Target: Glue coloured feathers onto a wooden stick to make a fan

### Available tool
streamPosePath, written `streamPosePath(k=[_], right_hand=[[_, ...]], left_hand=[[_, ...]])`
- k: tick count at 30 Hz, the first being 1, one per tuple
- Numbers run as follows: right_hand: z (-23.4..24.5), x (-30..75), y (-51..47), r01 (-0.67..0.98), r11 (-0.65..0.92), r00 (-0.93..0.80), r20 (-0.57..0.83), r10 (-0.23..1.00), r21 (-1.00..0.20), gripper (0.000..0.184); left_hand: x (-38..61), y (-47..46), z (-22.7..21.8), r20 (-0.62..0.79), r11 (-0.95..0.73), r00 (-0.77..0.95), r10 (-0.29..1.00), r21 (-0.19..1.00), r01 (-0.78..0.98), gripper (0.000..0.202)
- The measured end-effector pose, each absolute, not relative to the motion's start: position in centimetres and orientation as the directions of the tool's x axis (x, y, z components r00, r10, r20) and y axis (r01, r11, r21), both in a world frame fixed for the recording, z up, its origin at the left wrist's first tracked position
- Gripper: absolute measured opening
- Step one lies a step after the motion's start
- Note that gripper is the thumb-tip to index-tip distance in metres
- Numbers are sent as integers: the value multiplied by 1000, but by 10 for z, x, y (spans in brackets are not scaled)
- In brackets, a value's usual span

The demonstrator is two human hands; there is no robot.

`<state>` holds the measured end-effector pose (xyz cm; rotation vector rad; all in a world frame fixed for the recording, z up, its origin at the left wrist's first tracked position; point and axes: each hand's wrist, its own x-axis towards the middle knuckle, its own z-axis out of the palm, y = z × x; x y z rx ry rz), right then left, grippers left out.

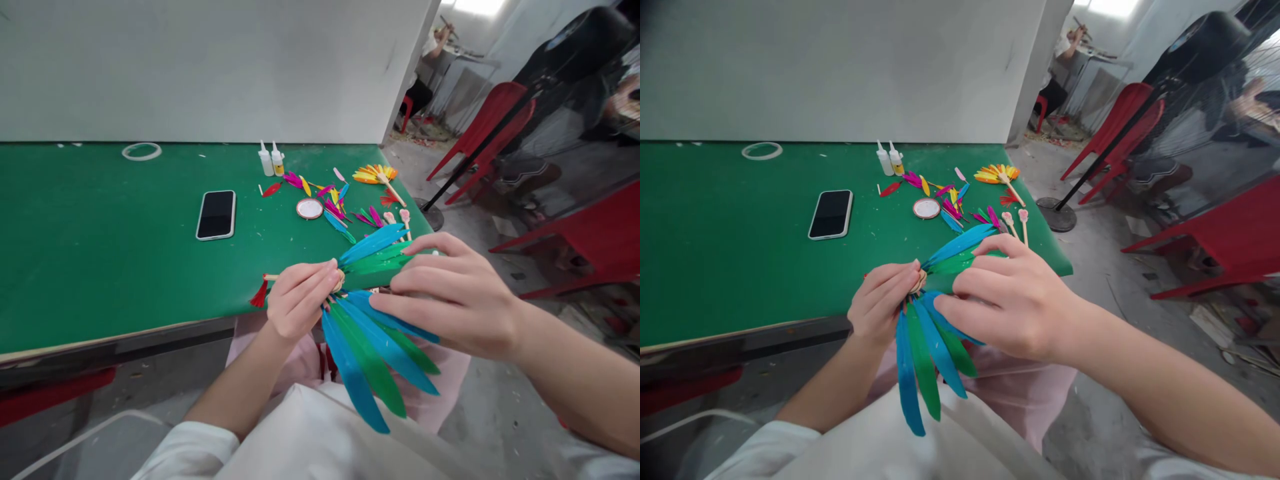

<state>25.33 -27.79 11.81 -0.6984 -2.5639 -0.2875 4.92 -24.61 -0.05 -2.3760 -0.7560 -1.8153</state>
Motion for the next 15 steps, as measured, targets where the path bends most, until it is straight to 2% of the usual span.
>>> streamPosePath(k=[4,11,15], right_hand=[[116,253,-278,527,849,-744,500,444,32,21],[117,248,-278,540,837,-752,498,432,90,17],[114,246,-278,533,844,-736,529,423,67,13]], left_hand=[[48,-248,2,923,-882,187,337,240,405,41],[49,-251,6,905,-881,210,371,271,388,41],[50,-252,6,895,-883,224,386,288,372,40]])
